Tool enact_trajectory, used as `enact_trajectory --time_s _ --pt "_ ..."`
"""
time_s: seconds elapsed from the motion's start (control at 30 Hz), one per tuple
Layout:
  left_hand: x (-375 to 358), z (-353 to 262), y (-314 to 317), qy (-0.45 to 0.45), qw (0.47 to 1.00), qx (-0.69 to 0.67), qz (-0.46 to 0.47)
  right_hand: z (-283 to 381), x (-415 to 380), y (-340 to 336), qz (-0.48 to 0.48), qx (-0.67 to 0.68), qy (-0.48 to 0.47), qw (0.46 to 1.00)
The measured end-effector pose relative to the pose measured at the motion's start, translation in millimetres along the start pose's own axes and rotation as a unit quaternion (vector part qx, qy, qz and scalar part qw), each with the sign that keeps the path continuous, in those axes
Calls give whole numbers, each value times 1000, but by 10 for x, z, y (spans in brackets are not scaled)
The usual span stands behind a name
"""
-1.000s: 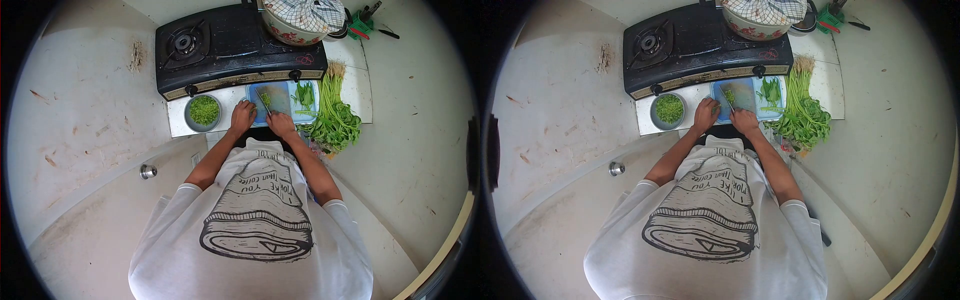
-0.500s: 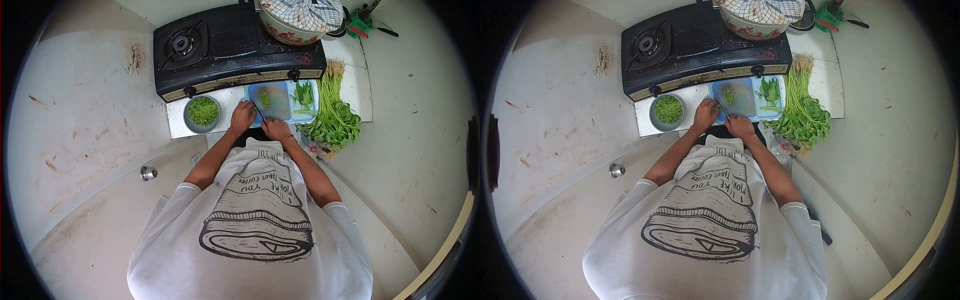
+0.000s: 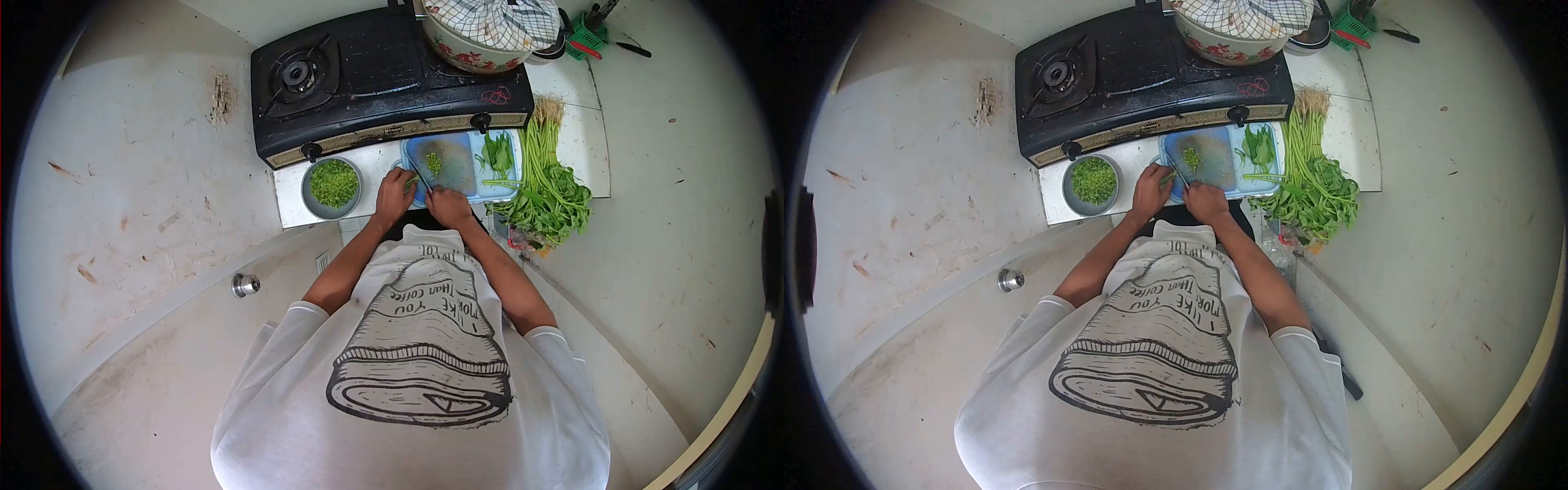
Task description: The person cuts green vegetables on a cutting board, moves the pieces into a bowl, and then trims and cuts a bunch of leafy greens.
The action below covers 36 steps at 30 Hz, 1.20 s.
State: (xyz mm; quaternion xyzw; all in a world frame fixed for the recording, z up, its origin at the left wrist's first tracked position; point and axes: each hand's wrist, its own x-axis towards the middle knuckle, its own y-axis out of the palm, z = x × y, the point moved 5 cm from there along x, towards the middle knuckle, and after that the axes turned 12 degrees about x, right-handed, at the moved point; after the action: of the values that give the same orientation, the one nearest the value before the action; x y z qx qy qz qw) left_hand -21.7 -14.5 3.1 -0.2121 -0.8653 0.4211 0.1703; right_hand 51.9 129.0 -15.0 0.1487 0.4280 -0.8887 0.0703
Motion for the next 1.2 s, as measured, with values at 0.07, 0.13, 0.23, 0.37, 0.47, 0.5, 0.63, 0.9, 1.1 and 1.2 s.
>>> enact_trajectory --time_s 0.07,0.13,0.23,0.37,0.47,0.5,0.63,0.9,1.1,1.2 --pt "-2 17 19 -13 1000 -7 3 7 -16 -19 6 3 4 1000" --pt "14 29 24 -24 1000 -11 5 -1 -29 -17 11 2 1 1000" --pt "8 41 23 -32 999 -13 10 -75 -98 18 15 -7 -2 1000" --pt "21 38 26 -17 1000 -7 9 -108 -80 52 11 -5 -3 1000" --pt "34 0 22 -10 1000 8 13 -9 -11 -4 1 3 -9 1000" --pt "33 8 16 -9 1000 15 15 8 6 -4 -2 5 -11 1000" --pt "40 4 16 0 1000 18 14 -70 -31 -25 -15 3 6 1000" --pt "31 -13 -13 6 1000 15 20 -20 -101 8 -7 8 -14 1000" --pt "34 5 8 8 999 22 24 9 -90 11 3 1 6 1000" --pt "31 9 10 9 1000 19 19 36 -10 18 6 25 12 1000"
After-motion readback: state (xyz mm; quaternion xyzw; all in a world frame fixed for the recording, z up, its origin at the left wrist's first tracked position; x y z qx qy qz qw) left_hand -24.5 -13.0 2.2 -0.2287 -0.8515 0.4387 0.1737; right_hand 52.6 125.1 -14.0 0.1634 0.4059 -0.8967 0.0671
